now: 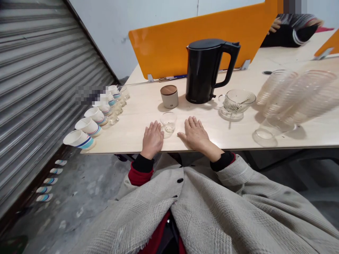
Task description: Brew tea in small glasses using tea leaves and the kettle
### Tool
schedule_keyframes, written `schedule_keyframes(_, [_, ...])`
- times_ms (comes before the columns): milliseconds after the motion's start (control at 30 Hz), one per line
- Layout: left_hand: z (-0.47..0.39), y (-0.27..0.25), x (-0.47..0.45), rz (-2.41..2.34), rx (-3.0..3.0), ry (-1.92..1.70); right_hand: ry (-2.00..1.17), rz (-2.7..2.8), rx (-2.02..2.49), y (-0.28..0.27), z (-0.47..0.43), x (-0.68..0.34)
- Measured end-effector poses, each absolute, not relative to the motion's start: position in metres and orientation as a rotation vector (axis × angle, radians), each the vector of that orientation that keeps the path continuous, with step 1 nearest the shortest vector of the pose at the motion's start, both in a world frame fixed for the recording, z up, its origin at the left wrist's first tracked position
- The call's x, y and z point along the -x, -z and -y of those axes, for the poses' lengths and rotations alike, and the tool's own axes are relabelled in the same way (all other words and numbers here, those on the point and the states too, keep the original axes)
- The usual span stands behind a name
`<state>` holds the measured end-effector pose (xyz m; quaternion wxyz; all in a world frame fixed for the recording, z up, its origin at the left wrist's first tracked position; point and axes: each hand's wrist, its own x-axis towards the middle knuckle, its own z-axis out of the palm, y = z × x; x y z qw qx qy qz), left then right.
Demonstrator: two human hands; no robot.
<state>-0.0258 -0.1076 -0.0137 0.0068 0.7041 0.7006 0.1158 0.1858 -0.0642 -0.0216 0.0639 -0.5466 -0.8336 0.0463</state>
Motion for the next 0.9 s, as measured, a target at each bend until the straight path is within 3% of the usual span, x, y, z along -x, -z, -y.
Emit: schedule_keyframes(900, [0.1041,0.0215,0.0292,-2.202,-2.248,-0.443,-0.128,2.510,1.649,0.0168,0.0663,-0.1843])
